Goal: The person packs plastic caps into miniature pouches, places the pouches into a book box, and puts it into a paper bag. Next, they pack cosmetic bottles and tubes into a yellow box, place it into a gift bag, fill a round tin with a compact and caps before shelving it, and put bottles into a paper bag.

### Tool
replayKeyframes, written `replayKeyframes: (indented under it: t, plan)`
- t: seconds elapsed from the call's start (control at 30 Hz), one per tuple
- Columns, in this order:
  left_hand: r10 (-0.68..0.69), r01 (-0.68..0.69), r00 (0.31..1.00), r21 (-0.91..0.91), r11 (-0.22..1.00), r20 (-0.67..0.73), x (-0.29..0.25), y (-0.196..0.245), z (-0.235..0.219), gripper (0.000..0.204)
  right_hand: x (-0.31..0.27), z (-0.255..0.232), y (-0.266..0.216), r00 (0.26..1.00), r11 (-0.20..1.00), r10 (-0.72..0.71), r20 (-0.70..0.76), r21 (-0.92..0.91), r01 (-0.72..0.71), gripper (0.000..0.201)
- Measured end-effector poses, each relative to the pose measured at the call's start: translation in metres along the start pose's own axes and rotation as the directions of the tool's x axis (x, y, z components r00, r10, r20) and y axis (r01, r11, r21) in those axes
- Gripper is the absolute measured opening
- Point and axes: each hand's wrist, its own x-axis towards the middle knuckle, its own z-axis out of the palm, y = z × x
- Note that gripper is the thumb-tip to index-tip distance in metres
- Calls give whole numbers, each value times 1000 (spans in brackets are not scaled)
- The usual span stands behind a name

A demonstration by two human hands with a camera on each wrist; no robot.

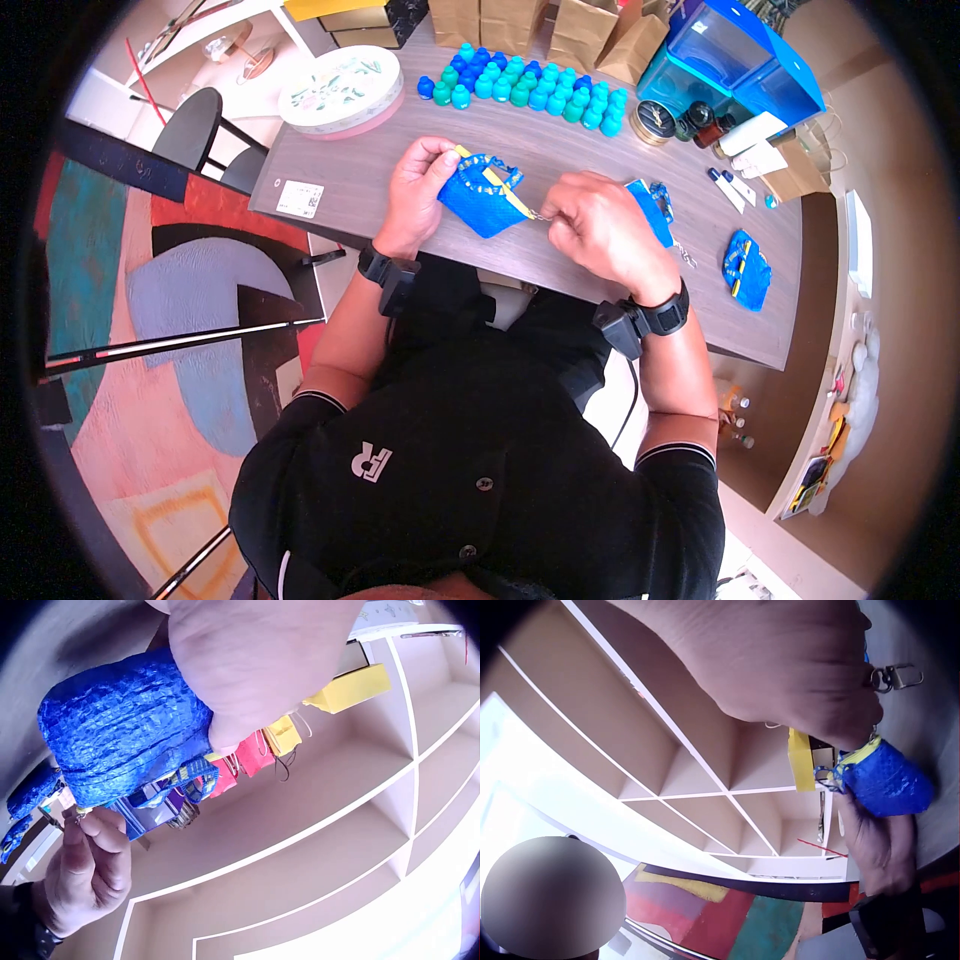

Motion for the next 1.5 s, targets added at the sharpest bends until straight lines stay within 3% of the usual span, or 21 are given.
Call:
replayKeyframes:
  t: [0.1, 0.17, 0.37, 0.57, 0.63, 0.7, 0.77, 0.87, 0.93, 0.97, 1.03, 1.1, 1.17, 1.23, 1.3, 1.43, 1.5]
  plan:
    - [-26, 27, 999, -54, 998, 26, 0, 1, -1, 12, -7, 16, -2, 989, 990, 117, -95, 90, -108, 19]
    - [-35, 36, 997, -9, 999, 62, -4, 1, -1, 12, -8, 33, -6, 964, 978, 188, -186, 124, -166, 41]
    - [-43, 38, 985, 33, 999, 166, -9, 4, 4, 12, -8, 63, -12, 938, 990, 136, -319, 70, -120, 24]
    - [-68, 59, 981, 51, 997, 183, -8, 6, 10, 21, -28, 34, -5, 915, 971, 210, -344, 183, -154, 13]
    - [-151, 165, 961, -44, 985, 232, -8, 7, 9, 25, -44, 10, 1, 884, 907, 352, -308, 344, -242, 12]
    - [-142, 154, 960, -30, 988, 242, -6, 1, 3, 25, -66, -7, 19, 850, 864, 439, -292, 396, -310, 14]
    - [-136, 144, 957, -14, 989, 256, -5, -1, 1, 25, -84, -17, 38, 774, 726, 583, -246, 586, -360, 17]
    - [-159, 151, 953, 52, 987, 258, -6, 0, 2, 24, -104, -22, 65, 735, 653, 662, -148, 595, -468, 17]
    - [-162, 147, 952, 79, 986, 259, -6, 0, 2, 23, -107, -18, 73, 718, 769, 633, -288, 123, -628, 20]
    - [-160, 144, 952, 78, 986, 259, -6, 0, 2, 23, -108, -15, 73, 719, 770, 631, -290, 121, -627, 20]
    - [-158, 143, 952, 74, 987, 260, -7, 0, 2, 23, -107, -5, 67, 664, 798, 553, -504, 91, -596, 25]
    - [-162, 147, 953, 79, 986, 256, -8, 2, 3, 22, -97, -4, 51, 633, 789, 539, -556, 70, -610, 32]
    - [-170, 154, 951, 84, 985, 259, -8, 3, 5, 22, -87, -3, 37, 682, 881, 308, -663, -72, -467, 42]
    - [-173, 150, 955, 109, 983, 241, -8, 5, 6, 22, -88, 6, 39, 800, 883, 290, -526, -175, -435, 53]
    - [-175, 152, 953, 106, 983, 248, -9, 4, 5, 22, -89, 14, 40, 843, 849, 341, -417, -250, -466, 54]
    - [-173, 151, 956, 107, 983, 236, -9, 2, 4, 22, -101, 15, 54, 830, 834, 334, -447, -270, -481, 54]
    - [-171, 149, 954, 107, 983, 245, -9, 3, 5, 22, -111, 9, 61, 772, 782, 406, -489, -251, -571, 54]
